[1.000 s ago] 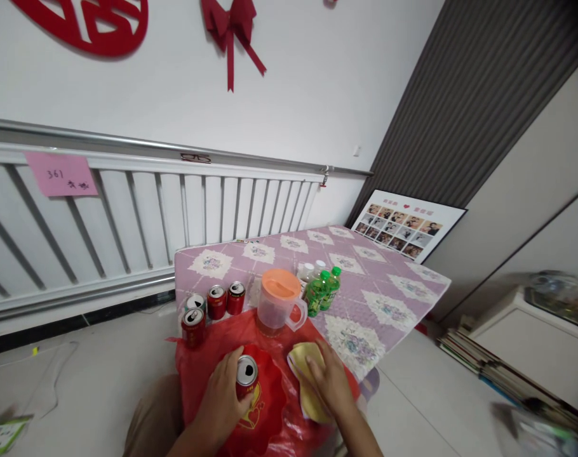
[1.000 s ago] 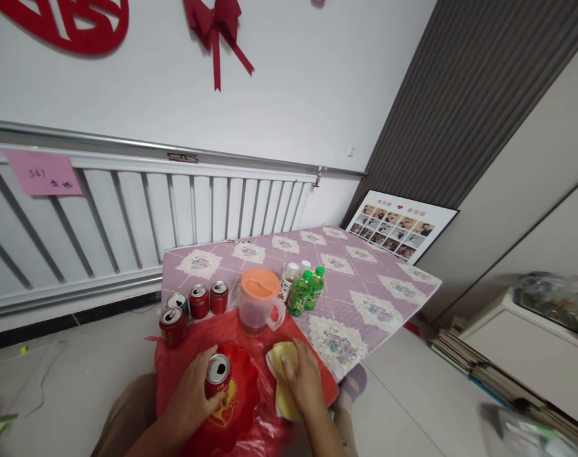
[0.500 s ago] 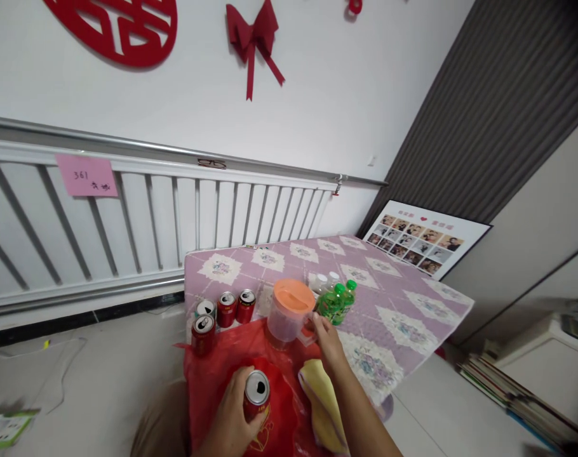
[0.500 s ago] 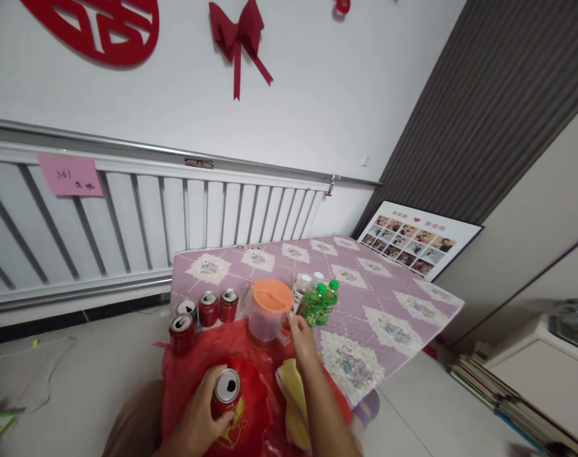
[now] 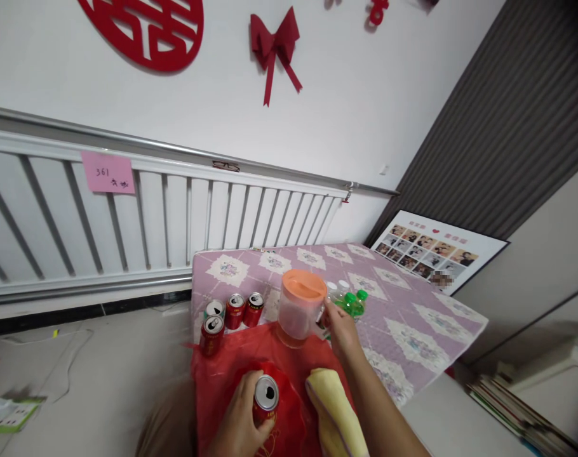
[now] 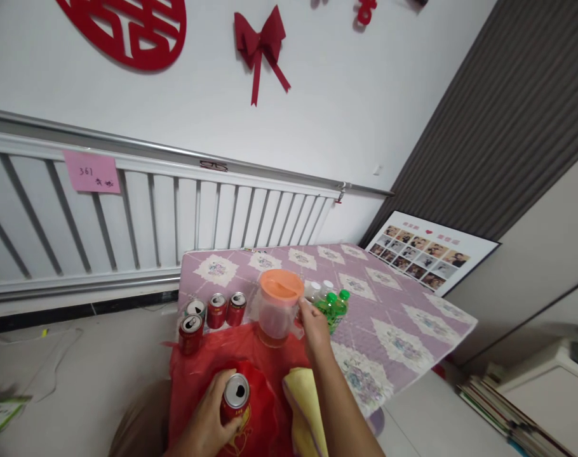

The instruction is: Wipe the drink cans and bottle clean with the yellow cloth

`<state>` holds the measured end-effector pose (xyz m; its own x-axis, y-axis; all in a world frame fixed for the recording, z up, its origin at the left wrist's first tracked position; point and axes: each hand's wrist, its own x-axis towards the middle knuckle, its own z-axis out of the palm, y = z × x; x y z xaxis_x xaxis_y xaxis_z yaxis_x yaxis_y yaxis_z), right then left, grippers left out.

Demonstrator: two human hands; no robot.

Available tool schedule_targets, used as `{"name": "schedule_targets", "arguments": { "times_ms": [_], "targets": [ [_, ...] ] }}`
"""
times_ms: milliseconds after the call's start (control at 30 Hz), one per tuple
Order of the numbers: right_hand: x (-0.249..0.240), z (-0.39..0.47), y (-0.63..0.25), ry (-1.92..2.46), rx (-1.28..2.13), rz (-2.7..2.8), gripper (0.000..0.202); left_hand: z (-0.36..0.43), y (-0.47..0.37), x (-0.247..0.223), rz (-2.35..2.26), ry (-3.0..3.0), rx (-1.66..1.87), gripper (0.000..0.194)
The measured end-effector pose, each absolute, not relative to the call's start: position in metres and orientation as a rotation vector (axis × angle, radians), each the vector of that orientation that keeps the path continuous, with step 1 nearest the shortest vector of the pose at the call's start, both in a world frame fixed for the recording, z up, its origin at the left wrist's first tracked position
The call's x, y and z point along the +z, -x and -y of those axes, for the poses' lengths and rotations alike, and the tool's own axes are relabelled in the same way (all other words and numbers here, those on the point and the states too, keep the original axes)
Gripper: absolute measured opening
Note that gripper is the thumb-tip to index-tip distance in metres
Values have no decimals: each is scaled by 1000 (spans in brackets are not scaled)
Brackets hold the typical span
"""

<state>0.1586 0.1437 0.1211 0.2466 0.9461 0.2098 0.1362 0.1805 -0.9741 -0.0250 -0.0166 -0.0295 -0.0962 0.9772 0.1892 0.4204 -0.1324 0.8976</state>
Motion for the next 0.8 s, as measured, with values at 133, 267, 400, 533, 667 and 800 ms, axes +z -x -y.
{"name": "schedule_targets", "arguments": {
  "times_ms": [133, 267, 400, 533, 667, 800],
  "targets": [
    [156, -131, -174, 1228, 840, 1223, 54, 18, 24, -32, -1526, -1585, 1257, 67],
    [183, -108, -189, 1237, 848, 1269, 54, 17, 24, -35, -1488, -1600, 1296, 67],
    [198, -79, -202, 1300, 873, 1302, 48, 17, 25, -35, -1473, -1613, 1326, 67],
    [201, -57, -216, 1415, 859, 1396, 45, 17, 26, -34, -1473, -1608, 1336, 67],
    [202, -41, -223, 1493, 788, 1547, 45, 18, 26, -35, -1462, -1591, 1343, 70],
    [204, -31, -224, 1522, 723, 1673, 44, 18, 26, -34, -1475, -1560, 1347, 73]
  ]
}}
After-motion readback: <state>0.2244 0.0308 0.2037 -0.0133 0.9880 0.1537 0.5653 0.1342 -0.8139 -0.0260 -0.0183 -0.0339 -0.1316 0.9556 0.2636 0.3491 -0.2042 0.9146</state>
